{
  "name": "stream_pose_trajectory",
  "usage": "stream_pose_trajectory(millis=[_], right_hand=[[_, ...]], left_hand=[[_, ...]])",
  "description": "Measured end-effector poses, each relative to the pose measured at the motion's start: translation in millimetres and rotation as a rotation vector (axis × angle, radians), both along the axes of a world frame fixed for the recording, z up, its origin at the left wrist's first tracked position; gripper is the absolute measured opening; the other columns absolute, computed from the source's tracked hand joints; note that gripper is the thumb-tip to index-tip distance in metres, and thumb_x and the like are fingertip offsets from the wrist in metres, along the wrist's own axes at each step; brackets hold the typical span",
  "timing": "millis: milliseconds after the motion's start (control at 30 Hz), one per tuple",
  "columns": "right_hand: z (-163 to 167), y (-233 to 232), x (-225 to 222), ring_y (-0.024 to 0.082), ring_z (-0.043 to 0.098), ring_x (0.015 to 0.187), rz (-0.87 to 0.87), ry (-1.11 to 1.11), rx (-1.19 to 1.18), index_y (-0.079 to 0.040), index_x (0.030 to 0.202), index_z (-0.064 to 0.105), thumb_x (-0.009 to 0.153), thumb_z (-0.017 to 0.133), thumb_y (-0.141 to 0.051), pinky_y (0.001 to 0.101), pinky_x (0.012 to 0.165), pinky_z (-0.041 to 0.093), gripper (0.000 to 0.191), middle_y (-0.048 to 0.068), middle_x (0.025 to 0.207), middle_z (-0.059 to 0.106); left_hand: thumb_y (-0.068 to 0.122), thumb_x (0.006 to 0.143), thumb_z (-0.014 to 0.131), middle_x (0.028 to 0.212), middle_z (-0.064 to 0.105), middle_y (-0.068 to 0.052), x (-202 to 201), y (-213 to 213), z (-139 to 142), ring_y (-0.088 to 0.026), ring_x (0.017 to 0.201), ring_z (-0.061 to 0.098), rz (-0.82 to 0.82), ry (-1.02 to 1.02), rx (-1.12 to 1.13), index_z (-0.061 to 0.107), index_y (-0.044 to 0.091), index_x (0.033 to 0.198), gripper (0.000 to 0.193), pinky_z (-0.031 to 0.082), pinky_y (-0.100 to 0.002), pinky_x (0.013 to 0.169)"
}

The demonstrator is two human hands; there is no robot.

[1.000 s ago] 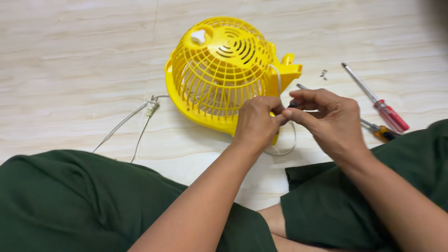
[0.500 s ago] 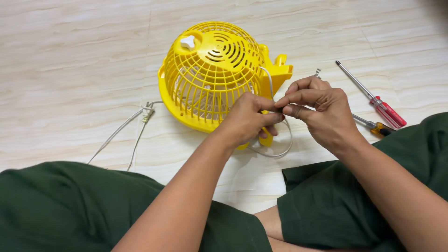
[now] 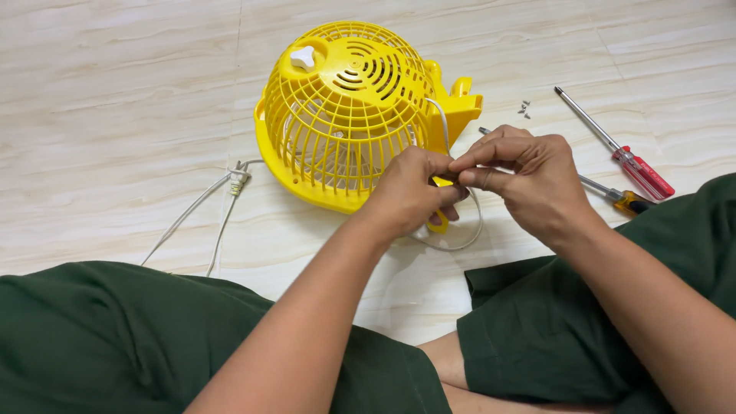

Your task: The person sits on the floor and uses a small screwdriver to unscrew the screws holding the rear grille of a yellow desk fan, collecting the loose screws beside the fan while steadying it with the other hand.

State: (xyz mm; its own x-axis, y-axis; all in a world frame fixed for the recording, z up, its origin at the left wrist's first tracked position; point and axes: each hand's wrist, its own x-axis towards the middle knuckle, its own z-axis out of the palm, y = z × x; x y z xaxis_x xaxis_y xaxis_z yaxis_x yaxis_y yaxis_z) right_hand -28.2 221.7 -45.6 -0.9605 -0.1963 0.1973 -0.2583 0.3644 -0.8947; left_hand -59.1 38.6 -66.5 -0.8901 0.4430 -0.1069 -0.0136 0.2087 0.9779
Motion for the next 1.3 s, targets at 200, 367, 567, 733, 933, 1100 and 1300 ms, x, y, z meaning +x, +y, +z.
stream_pose_trajectory(millis=[200,367,567,733,933,1100,1300], right_hand=[[3.8,4.8,1.8,0.014,0.073,0.103,-0.034,-0.202,-0.171,-0.004,0.119,0.075,0.086,0.061,0.010,0.0297,0.099,0.058,0.038,0.006,0.103,0.079],[8.3,3.7,4.4,0.013,0.071,0.108,-0.050,-0.197,-0.148,-0.003,0.119,0.075,0.090,0.062,0.009,0.0296,0.099,0.057,0.035,0.006,0.112,0.079],[8.7,3.3,6.7,0.013,0.072,0.098,-0.125,-0.181,-0.106,-0.001,0.111,0.074,0.083,0.080,-0.002,0.0289,0.086,0.059,0.029,0.007,0.105,0.077],[4.2,-4.6,6.1,0.015,0.075,0.087,-0.165,-0.132,-0.050,0.002,0.099,0.075,0.083,0.082,-0.001,0.0292,0.081,0.062,0.018,0.009,0.093,0.078],[11.4,-2.7,6.1,0.013,0.074,0.093,-0.073,-0.064,0.018,-0.001,0.102,0.080,0.081,0.071,0.007,0.0283,0.091,0.059,0.024,0.008,0.097,0.081],[10.0,-1.7,6.9,0.011,0.074,0.100,-0.062,-0.228,-0.251,-0.004,0.116,0.073,0.080,0.071,0.006,0.0290,0.093,0.060,0.037,0.007,0.107,0.078],[-2.0,-4.4,3.8,0.017,0.075,0.089,-0.121,-0.192,-0.194,0.008,0.101,0.072,0.081,0.080,0.005,0.0309,0.083,0.065,0.022,0.012,0.097,0.076]], left_hand=[[0.011,0.083,0.078,0.070,0.074,-0.006,1.9,-2.5,-0.7,-0.011,0.056,0.071,0.048,0.041,-0.087,0.081,0.002,0.097,0.017,0.054,-0.027,0.047],[0.014,0.084,0.077,0.069,0.074,-0.002,2.5,0.9,2.0,-0.008,0.056,0.070,0.000,-0.022,-0.057,0.080,0.006,0.096,0.015,0.057,-0.027,0.047],[0.022,0.080,0.084,0.065,0.074,-0.007,8.0,2.2,3.3,-0.011,0.054,0.072,0.141,0.113,-0.205,0.077,0.006,0.080,0.018,0.055,-0.028,0.051],[0.021,0.076,0.086,0.072,0.075,-0.007,7.5,6.8,1.7,-0.011,0.057,0.071,0.128,0.287,-0.202,0.075,0.004,0.086,0.022,0.054,-0.028,0.053],[0.012,0.082,0.075,0.077,0.076,-0.004,-1.1,-3.5,0.6,-0.010,0.061,0.073,-0.035,-0.053,0.001,0.078,0.006,0.097,0.016,0.056,-0.026,0.050],[0.013,0.080,0.083,0.073,0.076,-0.007,4.6,0.9,-1.4,-0.011,0.059,0.073,0.082,0.074,-0.131,0.077,0.003,0.090,0.016,0.056,-0.027,0.051],[0.015,0.078,0.083,0.077,0.077,-0.007,6.9,6.3,1.5,-0.014,0.061,0.077,0.107,0.207,-0.149,0.074,0.002,0.090,0.020,0.059,-0.030,0.058]])
